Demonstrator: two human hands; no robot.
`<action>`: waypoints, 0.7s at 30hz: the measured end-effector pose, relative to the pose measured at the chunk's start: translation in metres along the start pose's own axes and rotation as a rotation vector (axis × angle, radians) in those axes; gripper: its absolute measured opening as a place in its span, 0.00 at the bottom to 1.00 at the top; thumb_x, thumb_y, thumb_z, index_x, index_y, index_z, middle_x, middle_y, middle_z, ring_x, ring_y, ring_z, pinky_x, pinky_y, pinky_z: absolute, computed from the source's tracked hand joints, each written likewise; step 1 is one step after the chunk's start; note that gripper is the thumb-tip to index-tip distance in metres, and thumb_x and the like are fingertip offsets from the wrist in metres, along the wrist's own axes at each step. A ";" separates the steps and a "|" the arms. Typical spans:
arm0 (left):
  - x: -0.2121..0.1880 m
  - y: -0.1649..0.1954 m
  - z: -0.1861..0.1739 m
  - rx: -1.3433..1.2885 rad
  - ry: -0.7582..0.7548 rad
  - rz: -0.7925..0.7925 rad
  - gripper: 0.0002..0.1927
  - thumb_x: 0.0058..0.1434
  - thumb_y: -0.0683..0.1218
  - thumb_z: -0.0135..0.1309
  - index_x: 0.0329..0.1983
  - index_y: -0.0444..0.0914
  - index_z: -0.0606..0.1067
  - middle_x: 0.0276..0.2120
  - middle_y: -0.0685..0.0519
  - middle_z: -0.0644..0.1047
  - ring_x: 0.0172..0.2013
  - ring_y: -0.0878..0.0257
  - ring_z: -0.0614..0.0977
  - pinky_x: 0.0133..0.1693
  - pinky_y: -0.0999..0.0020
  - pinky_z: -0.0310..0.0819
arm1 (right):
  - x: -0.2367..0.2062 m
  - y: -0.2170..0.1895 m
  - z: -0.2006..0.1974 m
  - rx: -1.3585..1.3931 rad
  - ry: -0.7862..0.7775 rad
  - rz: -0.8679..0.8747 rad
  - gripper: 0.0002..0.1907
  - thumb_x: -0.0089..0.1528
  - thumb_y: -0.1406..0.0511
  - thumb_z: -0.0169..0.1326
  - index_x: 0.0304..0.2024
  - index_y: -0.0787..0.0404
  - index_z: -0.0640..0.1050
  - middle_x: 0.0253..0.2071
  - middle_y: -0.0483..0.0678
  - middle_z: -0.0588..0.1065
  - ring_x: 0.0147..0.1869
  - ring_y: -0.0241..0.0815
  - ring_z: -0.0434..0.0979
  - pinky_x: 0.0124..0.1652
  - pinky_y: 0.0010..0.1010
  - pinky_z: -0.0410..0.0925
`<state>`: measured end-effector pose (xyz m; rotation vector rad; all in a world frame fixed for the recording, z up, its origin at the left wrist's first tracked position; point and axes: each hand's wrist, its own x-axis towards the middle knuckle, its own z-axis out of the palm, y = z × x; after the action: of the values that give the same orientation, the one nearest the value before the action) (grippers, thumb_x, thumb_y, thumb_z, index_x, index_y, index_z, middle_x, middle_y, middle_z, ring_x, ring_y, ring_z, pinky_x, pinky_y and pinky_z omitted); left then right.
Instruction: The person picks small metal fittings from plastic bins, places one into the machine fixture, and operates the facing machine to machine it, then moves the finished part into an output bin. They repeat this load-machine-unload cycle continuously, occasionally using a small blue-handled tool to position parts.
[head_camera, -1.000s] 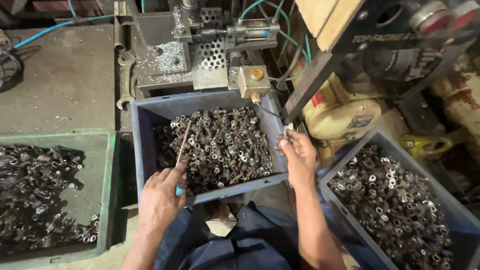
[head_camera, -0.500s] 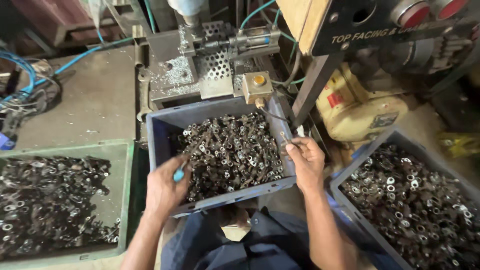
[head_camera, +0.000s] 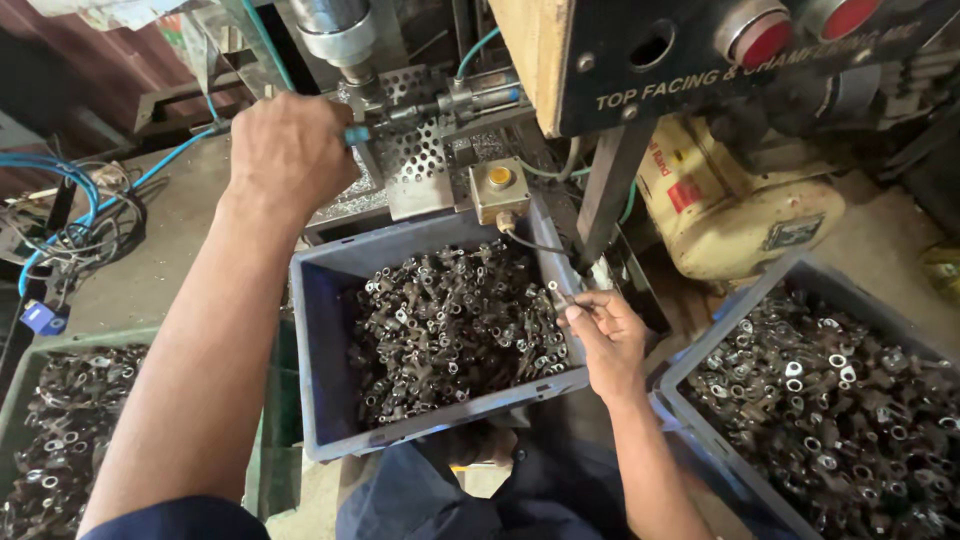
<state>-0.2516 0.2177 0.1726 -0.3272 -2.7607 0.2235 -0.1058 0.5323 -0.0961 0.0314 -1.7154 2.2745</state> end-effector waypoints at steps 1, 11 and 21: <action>0.006 0.004 0.001 0.039 -0.039 -0.011 0.12 0.58 0.41 0.54 0.40 0.48 0.85 0.30 0.41 0.83 0.33 0.46 0.86 0.35 0.52 0.80 | 0.000 -0.001 0.000 -0.002 0.000 -0.010 0.08 0.65 0.72 0.56 0.47 0.66 0.76 0.41 0.46 0.80 0.42 0.34 0.80 0.41 0.24 0.70; 0.020 0.014 0.008 0.098 -0.044 0.033 0.07 0.57 0.46 0.58 0.37 0.46 0.85 0.31 0.41 0.82 0.35 0.44 0.85 0.37 0.52 0.80 | 0.000 -0.002 -0.002 -0.025 -0.001 -0.005 0.08 0.65 0.72 0.57 0.47 0.66 0.76 0.41 0.47 0.80 0.42 0.34 0.80 0.42 0.24 0.70; 0.017 -0.007 0.035 -0.080 0.060 0.056 0.08 0.55 0.49 0.62 0.36 0.44 0.84 0.31 0.41 0.82 0.35 0.43 0.85 0.39 0.51 0.79 | 0.001 0.000 0.001 -0.105 0.003 -0.014 0.07 0.66 0.71 0.57 0.47 0.65 0.77 0.40 0.46 0.80 0.41 0.32 0.79 0.41 0.24 0.69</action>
<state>-0.2817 0.2112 0.1468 -0.4257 -2.7079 0.1147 -0.1068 0.5315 -0.0960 0.0173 -1.8249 2.1700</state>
